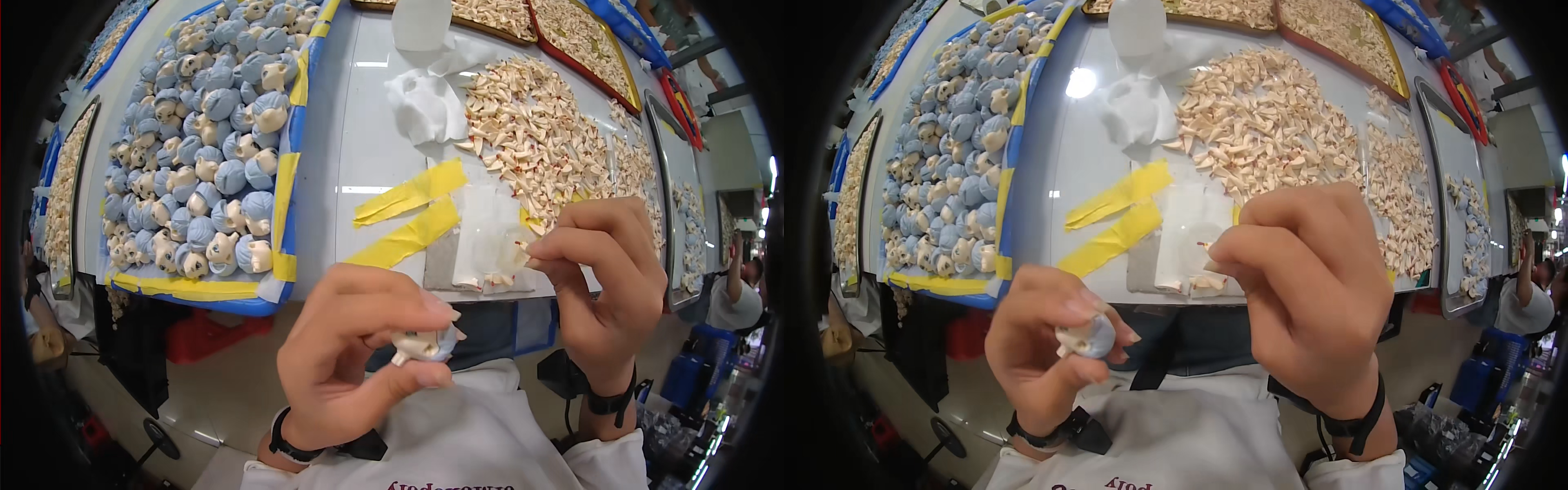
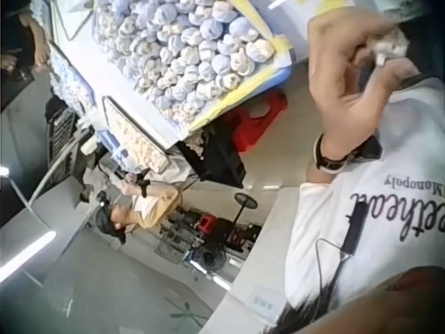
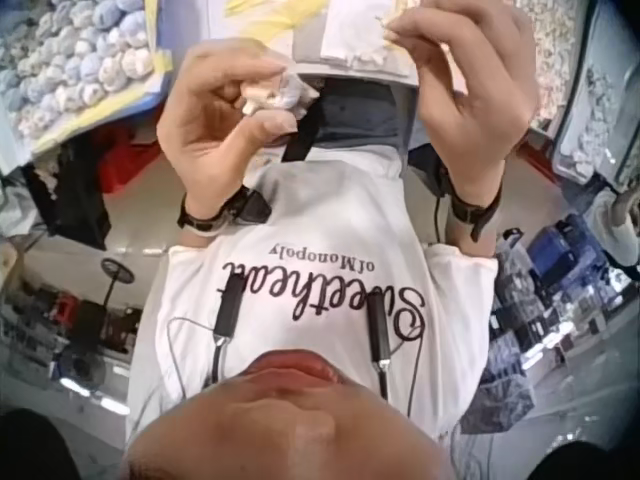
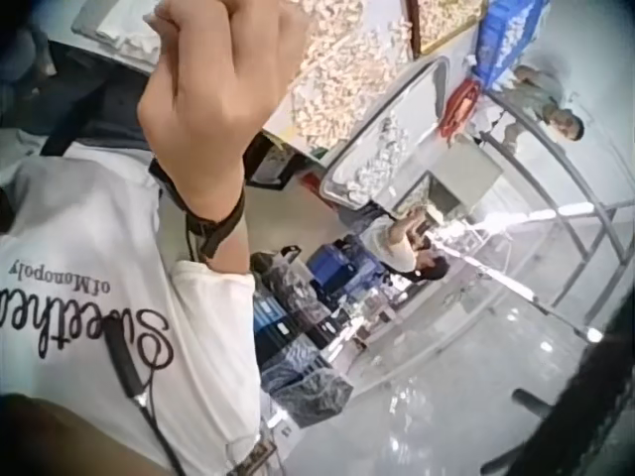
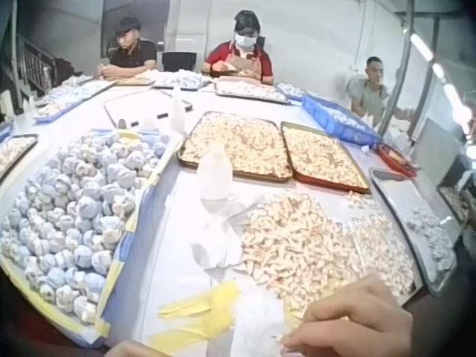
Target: The person assembles small doll heads by hand, picking up individual ear pieces from a tray and attaching them to the sides of the doll heads. The person handles the doll heads and ear pieces one at a time, placing the finished heads into a blue tray on the left.
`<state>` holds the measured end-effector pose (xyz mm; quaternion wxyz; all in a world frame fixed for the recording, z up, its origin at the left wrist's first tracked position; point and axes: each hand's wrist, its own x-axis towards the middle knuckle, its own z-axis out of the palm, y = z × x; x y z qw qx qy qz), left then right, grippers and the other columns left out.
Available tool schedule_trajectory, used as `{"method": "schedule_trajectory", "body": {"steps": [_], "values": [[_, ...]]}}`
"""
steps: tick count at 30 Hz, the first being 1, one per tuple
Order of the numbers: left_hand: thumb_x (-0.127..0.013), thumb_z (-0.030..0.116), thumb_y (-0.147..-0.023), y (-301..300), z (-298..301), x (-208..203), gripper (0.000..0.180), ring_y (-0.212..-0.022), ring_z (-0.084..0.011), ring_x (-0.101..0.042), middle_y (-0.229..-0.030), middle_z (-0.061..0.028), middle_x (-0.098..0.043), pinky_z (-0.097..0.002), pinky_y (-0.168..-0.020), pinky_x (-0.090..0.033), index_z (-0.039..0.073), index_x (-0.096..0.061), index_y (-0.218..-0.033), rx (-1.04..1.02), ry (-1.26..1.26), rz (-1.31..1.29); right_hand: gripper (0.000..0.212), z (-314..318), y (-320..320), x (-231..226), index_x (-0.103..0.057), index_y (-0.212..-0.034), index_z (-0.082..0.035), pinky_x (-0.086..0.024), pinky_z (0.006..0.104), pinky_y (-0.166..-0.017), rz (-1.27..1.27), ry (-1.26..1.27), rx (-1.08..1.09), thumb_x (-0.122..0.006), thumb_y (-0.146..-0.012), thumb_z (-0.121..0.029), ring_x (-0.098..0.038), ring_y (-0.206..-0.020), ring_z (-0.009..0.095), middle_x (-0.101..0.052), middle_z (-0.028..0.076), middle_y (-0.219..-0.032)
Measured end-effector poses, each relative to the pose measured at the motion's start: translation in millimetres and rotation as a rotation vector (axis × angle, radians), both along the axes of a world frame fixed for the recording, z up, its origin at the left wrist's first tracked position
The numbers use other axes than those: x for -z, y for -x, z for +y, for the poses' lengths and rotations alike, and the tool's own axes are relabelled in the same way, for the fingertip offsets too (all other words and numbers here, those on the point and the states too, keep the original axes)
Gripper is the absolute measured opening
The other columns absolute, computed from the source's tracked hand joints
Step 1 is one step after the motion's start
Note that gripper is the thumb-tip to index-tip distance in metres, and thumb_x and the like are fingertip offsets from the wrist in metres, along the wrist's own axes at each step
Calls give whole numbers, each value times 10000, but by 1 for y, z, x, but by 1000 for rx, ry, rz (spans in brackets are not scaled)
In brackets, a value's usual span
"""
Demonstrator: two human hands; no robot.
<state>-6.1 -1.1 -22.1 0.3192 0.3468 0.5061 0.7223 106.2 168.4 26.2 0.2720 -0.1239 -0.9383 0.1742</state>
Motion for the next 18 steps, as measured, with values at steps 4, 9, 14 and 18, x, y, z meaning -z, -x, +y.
{"method": "schedule_trajectory", "body": {"steps": [4,9,14,18], "values": [[-734,255,-700,-9,7,4,438,-734,-234,-608,-896,-145,-530,-267,-546,-505,-13,-518,-972,-103,-26,-52,212,-2,0,3,-604,-711,-25,-381,284,-585,0,-109,-20,-626,-541,101,-494,-675,205,-538,74,-736],[-733,261,-702,-12,12,2,446,-713,-230,-600,-915,-166,-549,-284,-564,-508,-18,-516,-974,-83,-32,-119,177,-6,-1,1,-580,-758,-6,-381,276,-580,100,54,-27,-635,-609,74,-469,-653,174,-517,94,-761],[-745,278,-691,-26,19,-12,485,-746,-204,-581,-912,-161,-552,-283,-640,-489,-37,-517,-981,-152,-31,-176,171,-31,-9,-6,-552,-800,-23,-374,226,-573,210,488,-102,-644,-661,17,-439,-633,127,-465,93,-769],[-752,295,-683,-21,16,-6,500,-778,-171,-563,-902,-146,-551,-251,-678,-458,-42,-525,-976,-78,-57,0,213,-45,-7,7,-563,-801,-64,-354,216,-554,295,465,-74,-670,-630,2,-427,-592,126,-463,69,-740]]}}
